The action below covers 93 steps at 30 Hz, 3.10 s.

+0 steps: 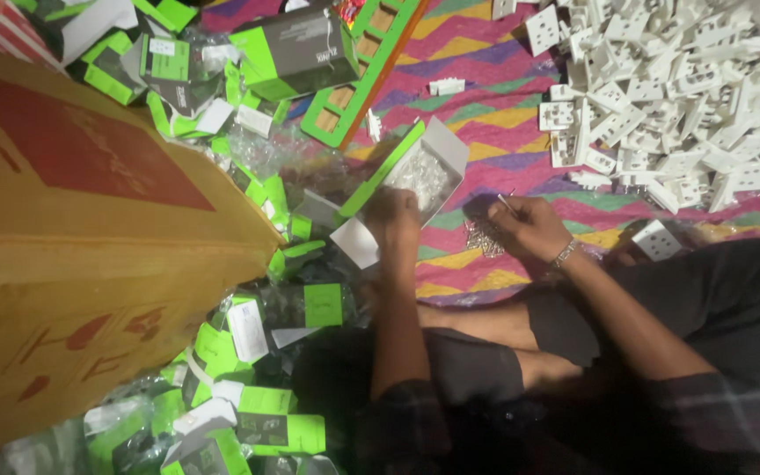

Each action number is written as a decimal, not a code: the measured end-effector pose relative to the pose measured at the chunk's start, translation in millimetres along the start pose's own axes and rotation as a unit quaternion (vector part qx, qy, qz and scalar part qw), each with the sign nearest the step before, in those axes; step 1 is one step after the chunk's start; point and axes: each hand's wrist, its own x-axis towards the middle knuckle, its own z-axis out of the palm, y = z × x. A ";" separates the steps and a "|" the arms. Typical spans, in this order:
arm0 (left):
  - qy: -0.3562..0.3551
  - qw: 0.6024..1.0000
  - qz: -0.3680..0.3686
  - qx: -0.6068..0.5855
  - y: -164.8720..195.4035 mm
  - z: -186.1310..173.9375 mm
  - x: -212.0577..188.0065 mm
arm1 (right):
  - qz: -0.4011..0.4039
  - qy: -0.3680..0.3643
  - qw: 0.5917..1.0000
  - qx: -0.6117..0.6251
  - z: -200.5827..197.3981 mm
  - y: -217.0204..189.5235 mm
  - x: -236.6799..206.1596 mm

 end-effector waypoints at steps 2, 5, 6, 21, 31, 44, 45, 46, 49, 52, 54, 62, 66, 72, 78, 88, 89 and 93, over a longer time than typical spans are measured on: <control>0.031 1.000 0.001 -0.003 4.2 -1.6 -2.0 | 0.015 -0.003 1.000 -0.003 -0.6 -1.1 -1.6; 0.031 0.999 0.009 -0.017 8.2 -7.0 -4.5 | 0.033 -0.005 0.999 0.015 -2.2 -8.6 -4.7; 0.080 0.995 0.029 -0.060 9.9 -10.4 -6.7 | 0.016 0.000 0.999 0.036 -2.0 -12.5 -5.2; -0.046 0.867 -0.086 -0.488 91.1 -28.1 -82.2 | -0.008 -0.046 0.979 0.200 6.9 -24.9 -15.9; -0.042 0.765 -0.221 -0.604 68.8 26.3 -84.0 | 0.010 -0.031 0.974 0.226 7.5 -32.8 -14.7; -0.084 0.771 -0.182 -0.605 80.5 18.2 -82.7 | -0.081 -0.144 0.985 0.050 1.6 -33.0 -14.8; -0.085 0.771 -0.177 -0.605 82.2 16.7 -82.7 | -0.081 -0.145 0.984 0.058 1.3 -33.5 -14.2; -0.087 0.771 -0.172 -0.606 83.7 15.4 -83.4 | -0.082 -0.145 0.984 0.065 0.4 -34.5 -13.8; -0.087 0.780 -0.148 -0.602 86.5 12.4 -86.5 | -0.027 -0.161 0.985 0.056 -5.1 -39.9 -14.6; -0.102 0.727 -0.174 -0.656 87.2 12.4 -87.2 | 0.019 -0.192 0.976 0.101 -10.3 -46.8 -16.5; -0.073 0.768 -0.133 -0.623 87.4 13.3 -86.3 | 0.024 -0.189 0.976 0.105 -11.1 -50.8 -17.5; -0.049 0.841 -0.081 -0.533 92.0 -3.4 -81.2 | 0.032 -0.207 0.969 0.135 -7.1 -35.1 -14.4; 0.018 0.905 0.072 -0.419 97.5 -22.8 -79.8 | 0.027 -0.180 0.974 0.133 -1.0 -3.8 -5.3; -0.079 0.911 0.088 -0.395 123.3 -25.7 -100.5 | -0.041 0.168 0.981 0.089 -11.1 13.9 21.6; -0.003 0.818 -0.068 -0.571 115.0 6.6 -88.4 | -0.026 -0.076 0.973 0.214 -22.8 -22.3 -1.2; -0.031 0.627 -0.225 -0.745 97.6 28.3 -91.4 | 0.055 -0.112 0.905 0.408 4.2 -31.0 -15.2; -0.058 0.601 -0.243 -0.759 97.6 29.0 -91.6 | 0.046 -0.114 0.910 0.397 6.0 -28.5 -13.8; -0.104 0.537 -0.306 -0.779 95.5 29.5 -91.3 | -0.010 -0.113 0.933 0.341 15.0 -24.0 -7.6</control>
